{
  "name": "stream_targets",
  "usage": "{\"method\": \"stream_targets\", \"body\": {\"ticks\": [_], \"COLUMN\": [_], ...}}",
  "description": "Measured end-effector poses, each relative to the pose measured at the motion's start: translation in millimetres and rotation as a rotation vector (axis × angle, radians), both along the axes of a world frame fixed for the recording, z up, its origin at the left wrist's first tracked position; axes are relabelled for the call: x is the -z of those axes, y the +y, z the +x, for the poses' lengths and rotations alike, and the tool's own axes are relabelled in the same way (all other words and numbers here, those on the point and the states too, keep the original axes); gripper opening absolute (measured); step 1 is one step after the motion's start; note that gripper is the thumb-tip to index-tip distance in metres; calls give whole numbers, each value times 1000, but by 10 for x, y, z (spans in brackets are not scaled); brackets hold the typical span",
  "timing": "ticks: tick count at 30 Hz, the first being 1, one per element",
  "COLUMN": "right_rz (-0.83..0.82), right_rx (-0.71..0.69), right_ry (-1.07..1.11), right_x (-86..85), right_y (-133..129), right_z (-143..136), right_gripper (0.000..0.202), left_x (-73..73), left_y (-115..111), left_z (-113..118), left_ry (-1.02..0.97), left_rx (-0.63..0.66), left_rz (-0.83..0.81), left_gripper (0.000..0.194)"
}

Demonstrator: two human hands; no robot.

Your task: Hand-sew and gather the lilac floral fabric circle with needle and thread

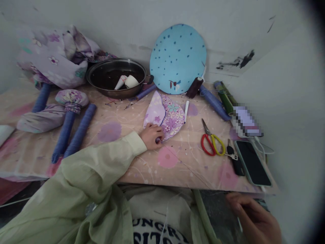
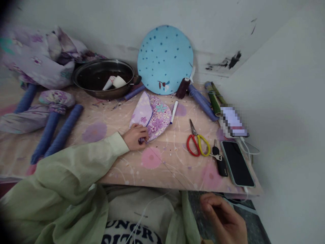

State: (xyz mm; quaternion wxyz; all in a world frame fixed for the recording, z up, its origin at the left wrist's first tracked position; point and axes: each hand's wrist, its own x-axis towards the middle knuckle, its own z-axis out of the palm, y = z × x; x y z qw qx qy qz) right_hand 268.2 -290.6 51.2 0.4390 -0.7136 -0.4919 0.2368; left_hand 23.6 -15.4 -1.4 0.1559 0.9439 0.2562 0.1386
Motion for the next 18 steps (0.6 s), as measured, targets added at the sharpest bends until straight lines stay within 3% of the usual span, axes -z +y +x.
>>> {"method": "stream_targets", "body": {"ticks": [10,18], "right_rz": [-16,10], "right_rx": [17,21], "right_ry": [57,68], "right_x": [84,24], "right_y": [-60,-21], "right_z": [58,52], "right_gripper": [14,18], "left_x": [43,32], "left_y": [60,152], "left_z": [-30,-126], "left_ry": [-21,-47], "left_rx": [38,120], "left_rz": [-77,-151], "left_gripper": [11,15]}}
